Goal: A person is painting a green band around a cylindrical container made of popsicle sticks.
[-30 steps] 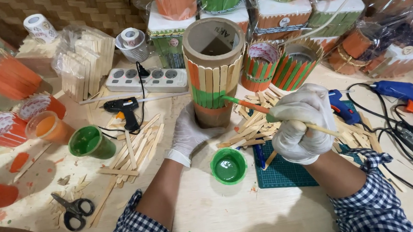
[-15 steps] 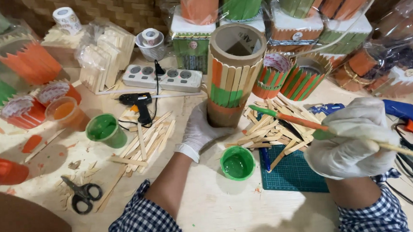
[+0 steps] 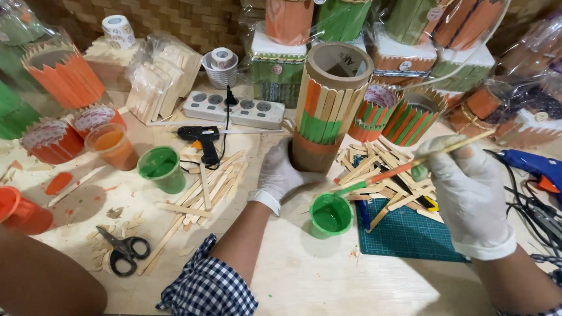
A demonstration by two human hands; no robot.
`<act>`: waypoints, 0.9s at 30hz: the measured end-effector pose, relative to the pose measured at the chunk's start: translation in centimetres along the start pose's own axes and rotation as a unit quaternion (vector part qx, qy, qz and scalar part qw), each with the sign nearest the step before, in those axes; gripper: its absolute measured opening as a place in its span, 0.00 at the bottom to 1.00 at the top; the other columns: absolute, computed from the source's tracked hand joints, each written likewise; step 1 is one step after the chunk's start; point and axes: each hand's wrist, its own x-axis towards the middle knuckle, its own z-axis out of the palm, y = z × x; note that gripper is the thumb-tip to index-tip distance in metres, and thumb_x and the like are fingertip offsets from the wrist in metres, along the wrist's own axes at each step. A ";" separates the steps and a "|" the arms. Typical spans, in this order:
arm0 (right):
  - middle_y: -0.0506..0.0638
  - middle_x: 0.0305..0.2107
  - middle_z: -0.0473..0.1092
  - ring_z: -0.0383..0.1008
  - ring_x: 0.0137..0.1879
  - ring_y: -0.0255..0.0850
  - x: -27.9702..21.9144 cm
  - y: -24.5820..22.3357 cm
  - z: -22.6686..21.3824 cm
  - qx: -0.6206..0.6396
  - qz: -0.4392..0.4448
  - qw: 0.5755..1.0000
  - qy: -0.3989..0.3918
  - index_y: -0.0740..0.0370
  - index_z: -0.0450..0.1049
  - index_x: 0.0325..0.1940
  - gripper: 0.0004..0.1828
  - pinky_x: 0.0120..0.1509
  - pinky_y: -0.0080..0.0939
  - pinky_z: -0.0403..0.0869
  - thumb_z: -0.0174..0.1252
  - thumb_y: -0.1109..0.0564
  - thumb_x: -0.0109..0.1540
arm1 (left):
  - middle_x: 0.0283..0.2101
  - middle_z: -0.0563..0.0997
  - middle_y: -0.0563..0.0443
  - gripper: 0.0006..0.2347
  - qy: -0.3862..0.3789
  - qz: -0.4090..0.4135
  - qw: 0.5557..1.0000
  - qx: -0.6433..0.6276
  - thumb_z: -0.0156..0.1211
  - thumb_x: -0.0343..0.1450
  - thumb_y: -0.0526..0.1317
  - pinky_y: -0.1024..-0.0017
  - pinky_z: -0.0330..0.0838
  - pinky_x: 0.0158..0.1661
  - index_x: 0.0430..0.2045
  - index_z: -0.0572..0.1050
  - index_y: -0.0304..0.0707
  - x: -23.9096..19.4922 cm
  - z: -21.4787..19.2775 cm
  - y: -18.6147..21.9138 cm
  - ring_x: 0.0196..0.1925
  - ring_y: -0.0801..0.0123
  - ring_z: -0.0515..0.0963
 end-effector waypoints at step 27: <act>0.61 0.28 0.73 0.74 0.25 0.45 -3.8 9.2 0.2 -0.189 -0.253 0.947 0.067 0.71 0.69 0.37 0.14 0.27 0.39 0.77 0.47 0.58 0.72 | 0.45 0.84 0.50 0.28 0.081 0.042 0.932 0.351 0.78 0.55 0.45 0.60 0.80 0.54 0.52 0.75 0.51 -1.6 1.0 3.2 0.54 0.53 0.82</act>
